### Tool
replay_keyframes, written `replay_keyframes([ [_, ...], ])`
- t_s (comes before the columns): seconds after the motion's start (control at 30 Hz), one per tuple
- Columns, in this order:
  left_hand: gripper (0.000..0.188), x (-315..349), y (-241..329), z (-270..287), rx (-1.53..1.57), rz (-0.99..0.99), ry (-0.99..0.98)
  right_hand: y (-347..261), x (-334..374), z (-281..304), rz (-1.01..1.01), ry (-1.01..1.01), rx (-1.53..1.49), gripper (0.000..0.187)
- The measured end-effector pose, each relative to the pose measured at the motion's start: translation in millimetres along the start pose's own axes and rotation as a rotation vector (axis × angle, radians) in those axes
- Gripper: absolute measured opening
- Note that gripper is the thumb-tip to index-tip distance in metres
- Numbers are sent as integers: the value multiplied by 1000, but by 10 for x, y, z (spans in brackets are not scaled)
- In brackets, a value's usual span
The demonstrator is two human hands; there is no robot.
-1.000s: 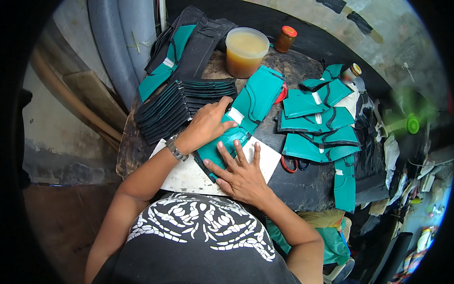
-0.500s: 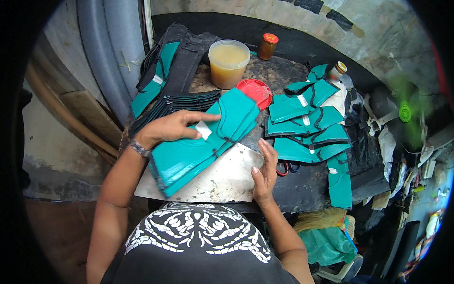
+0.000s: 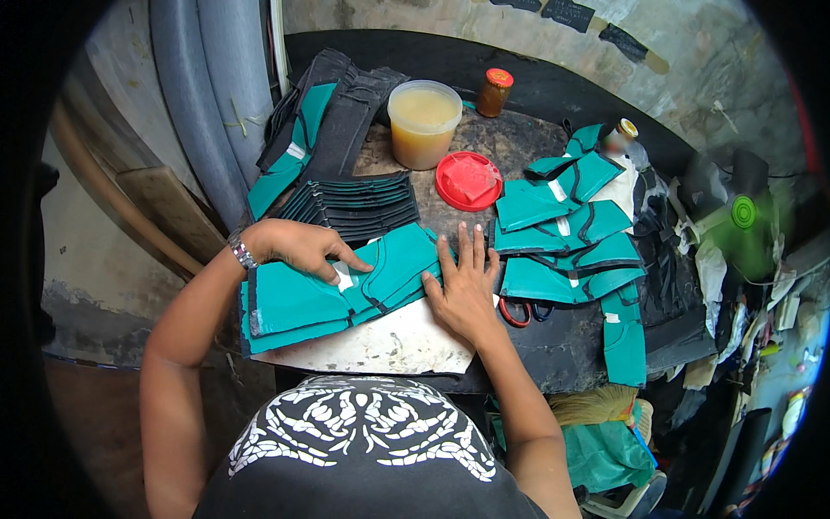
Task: The person repeatedly folds green and black fabric pieces on a work table, aligning edges and stacking them into a neat pile. The person handles the fabric by hand without using tools.
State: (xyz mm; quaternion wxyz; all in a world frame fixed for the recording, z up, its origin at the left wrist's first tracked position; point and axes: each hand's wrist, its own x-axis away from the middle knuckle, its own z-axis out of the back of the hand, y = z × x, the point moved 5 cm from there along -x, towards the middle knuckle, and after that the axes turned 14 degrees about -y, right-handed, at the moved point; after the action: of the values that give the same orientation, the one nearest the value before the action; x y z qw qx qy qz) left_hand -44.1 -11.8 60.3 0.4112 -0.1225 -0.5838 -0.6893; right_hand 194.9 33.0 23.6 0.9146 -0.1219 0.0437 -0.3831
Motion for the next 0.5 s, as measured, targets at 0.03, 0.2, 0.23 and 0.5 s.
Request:
replay_keyframes([
  [0.03,66,-6,-1,-2,4,12,-16,-26,7,-2,-38,-33,45,64],
  [0.2,65,-4,34,-13,-13,50,-42,-324,251,14,47,-29,120,66],
  [0.23,65,-1,39,-15,-3,58,-47,-332,275,-28,68,-112,101,66],
  [0.5,67,29,118,-43,-106,43,-35,159,7,31,38,-58,55,58],
])
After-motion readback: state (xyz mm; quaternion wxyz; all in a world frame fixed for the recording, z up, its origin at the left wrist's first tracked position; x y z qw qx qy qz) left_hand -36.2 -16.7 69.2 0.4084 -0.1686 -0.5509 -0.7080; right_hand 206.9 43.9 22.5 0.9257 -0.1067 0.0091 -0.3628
